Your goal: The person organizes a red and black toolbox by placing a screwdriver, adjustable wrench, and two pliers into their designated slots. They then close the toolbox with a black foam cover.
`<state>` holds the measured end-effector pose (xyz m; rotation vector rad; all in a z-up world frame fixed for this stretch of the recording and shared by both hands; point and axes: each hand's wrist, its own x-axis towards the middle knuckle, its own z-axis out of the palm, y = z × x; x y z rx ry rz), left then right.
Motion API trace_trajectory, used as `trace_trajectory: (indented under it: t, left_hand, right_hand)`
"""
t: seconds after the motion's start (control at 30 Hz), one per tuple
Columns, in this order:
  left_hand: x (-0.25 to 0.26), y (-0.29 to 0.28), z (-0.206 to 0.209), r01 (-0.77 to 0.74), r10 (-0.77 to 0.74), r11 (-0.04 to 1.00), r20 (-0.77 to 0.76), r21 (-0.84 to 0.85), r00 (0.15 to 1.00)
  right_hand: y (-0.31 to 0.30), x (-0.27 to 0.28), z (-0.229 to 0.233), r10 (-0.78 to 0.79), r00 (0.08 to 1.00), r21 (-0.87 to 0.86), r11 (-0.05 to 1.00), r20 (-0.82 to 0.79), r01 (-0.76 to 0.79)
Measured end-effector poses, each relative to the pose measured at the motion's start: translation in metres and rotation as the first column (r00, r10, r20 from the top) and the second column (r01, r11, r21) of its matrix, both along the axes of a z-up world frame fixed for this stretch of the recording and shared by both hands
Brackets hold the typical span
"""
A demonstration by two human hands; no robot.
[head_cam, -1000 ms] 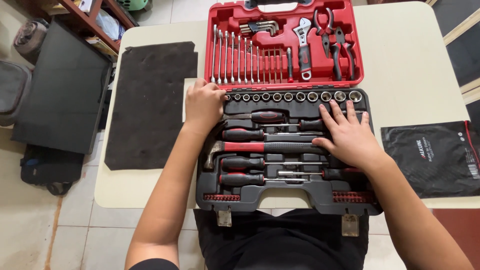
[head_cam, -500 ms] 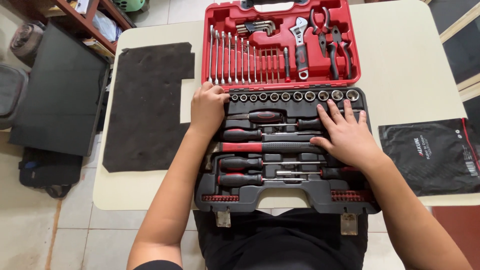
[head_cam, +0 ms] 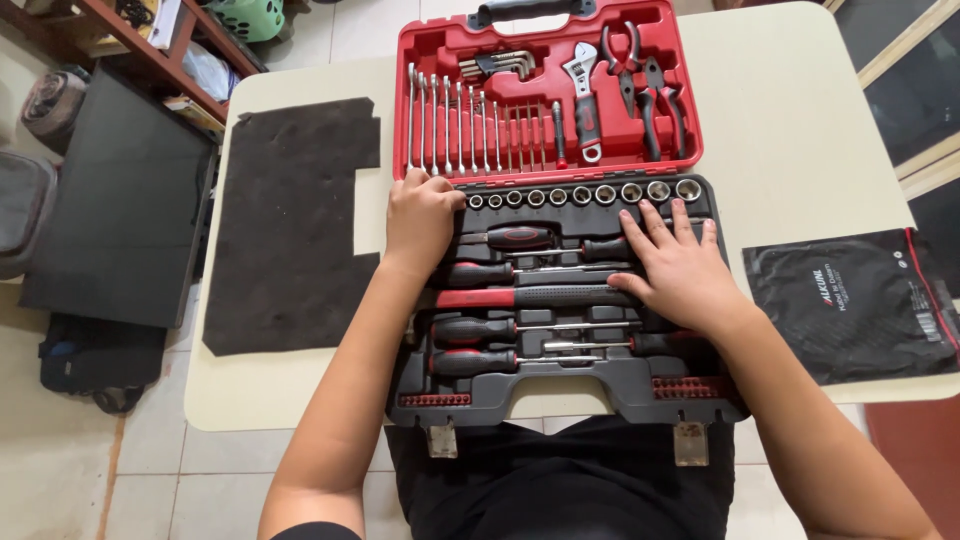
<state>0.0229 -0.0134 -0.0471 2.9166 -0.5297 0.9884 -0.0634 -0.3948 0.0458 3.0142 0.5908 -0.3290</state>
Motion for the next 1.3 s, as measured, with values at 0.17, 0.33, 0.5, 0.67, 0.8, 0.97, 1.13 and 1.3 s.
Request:
trace_trajectory:
  t: [0.17,0.33,0.5,0.67,0.8,0.97,1.13,1.3]
  left_hand:
    - [0.001,-0.003,-0.007,0.021,-0.021,1.000,-0.017,-0.004,1.000]
    - [0.000,-0.003,0.004,0.015,-0.015,0.999,-0.007,0.052,1.000]
    - [0.001,-0.015,0.017,0.059,-0.058,0.997,-0.018,0.047,0.998]
    - [0.007,-0.023,-0.001,0.067,-0.066,0.997,-0.026,0.044,0.997]
    - [0.021,-0.017,-0.027,0.101,-0.099,0.993,-0.046,0.053,0.994]
    - [0.015,-0.022,-0.013,0.076,-0.071,0.991,-0.049,0.111,0.996]
    - [0.017,-0.031,0.008,0.044,-0.035,0.982,-0.050,0.183,0.998]
    - [0.013,-0.050,0.022,0.108,-0.106,0.994,-0.119,0.010,0.987]
  right_hand:
    - [0.000,0.000,-0.003,-0.003,1.000,-0.003,1.000,0.005,0.003]
    - [0.000,0.000,-0.005,0.003,1.000,-0.001,1.000,0.011,-0.003]
    - [0.000,-0.001,-0.004,0.000,1.000,-0.003,1.000,0.018,0.000]
    - [-0.002,-0.001,-0.008,0.000,0.999,0.002,1.000,0.032,0.000]
    - [-0.002,-0.001,-0.007,-0.002,1.000,0.026,1.000,0.027,0.001]
    - [-0.002,-0.001,-0.008,-0.004,1.000,0.024,1.000,0.030,0.003]
    - [-0.002,-0.001,-0.008,-0.006,0.999,0.030,1.000,0.037,0.005]
    - [-0.001,-0.001,-0.006,-0.007,0.999,0.027,1.000,0.036,0.006]
